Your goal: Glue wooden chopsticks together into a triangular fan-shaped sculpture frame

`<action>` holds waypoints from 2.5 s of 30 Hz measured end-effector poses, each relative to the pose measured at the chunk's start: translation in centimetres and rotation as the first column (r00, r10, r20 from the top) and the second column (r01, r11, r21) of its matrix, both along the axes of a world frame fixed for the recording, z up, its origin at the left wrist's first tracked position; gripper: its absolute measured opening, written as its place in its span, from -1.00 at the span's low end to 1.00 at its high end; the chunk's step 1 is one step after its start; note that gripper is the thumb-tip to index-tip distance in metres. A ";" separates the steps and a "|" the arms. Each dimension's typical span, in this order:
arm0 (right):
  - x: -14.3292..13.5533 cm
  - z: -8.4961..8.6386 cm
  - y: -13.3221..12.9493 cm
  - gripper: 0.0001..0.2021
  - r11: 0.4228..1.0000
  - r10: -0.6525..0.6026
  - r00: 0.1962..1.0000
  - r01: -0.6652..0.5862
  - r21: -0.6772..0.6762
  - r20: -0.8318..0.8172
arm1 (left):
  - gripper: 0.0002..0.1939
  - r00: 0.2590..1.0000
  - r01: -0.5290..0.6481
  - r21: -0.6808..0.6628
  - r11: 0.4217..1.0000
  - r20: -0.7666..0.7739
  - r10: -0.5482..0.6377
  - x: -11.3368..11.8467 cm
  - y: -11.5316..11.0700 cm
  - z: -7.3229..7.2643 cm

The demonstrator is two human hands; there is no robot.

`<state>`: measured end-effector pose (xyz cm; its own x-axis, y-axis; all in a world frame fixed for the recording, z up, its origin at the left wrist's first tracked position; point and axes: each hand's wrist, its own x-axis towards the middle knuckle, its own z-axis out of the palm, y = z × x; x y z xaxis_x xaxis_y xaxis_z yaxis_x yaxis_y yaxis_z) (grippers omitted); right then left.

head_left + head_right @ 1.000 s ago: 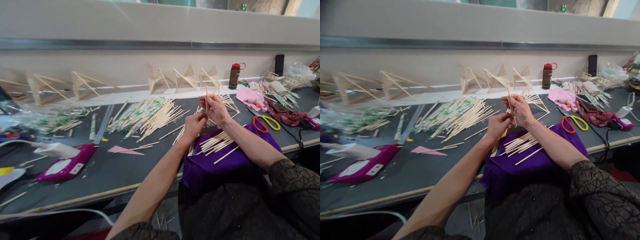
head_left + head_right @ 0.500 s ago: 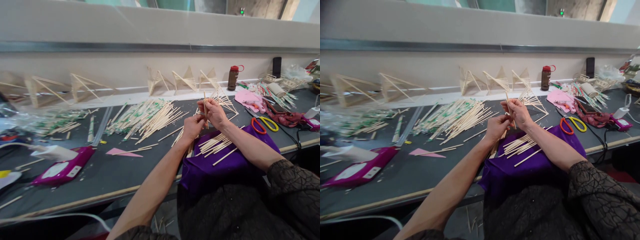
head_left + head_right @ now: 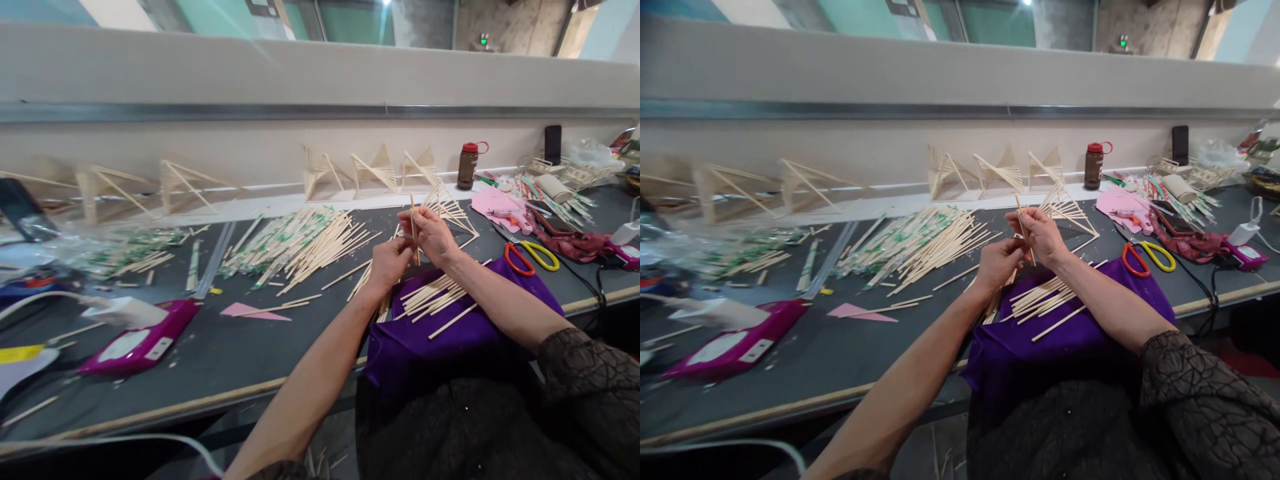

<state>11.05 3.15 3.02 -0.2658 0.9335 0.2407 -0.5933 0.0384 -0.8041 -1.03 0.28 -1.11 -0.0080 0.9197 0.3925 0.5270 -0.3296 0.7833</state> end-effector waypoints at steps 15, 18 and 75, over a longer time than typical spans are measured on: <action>1.9 2.0 0.4 -0.91 0.961 -0.157 0.983 0.130 0.243 0.094 | -0.84 0.970 0.006 -0.017 1.000 -0.244 -0.010 -2.7 -3.8 4.2; 1.8 2.2 -0.7 -0.95 0.933 -0.153 0.977 0.092 0.349 0.151 | -0.84 0.949 0.056 -0.088 0.995 -0.304 -0.080 -3.2 -3.9 4.2; -0.8 0.5 -1.2 -0.90 0.998 -0.050 0.998 0.049 0.028 0.049 | -0.74 0.966 0.006 -0.087 0.996 0.258 0.016 0.3 -1.2 0.6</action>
<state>10.28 1.97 3.50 -0.2317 0.9393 0.2531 -0.5495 0.0884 -0.8308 -0.71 -0.90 -0.47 -0.1031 0.9497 0.2958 0.3050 -0.2528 0.9182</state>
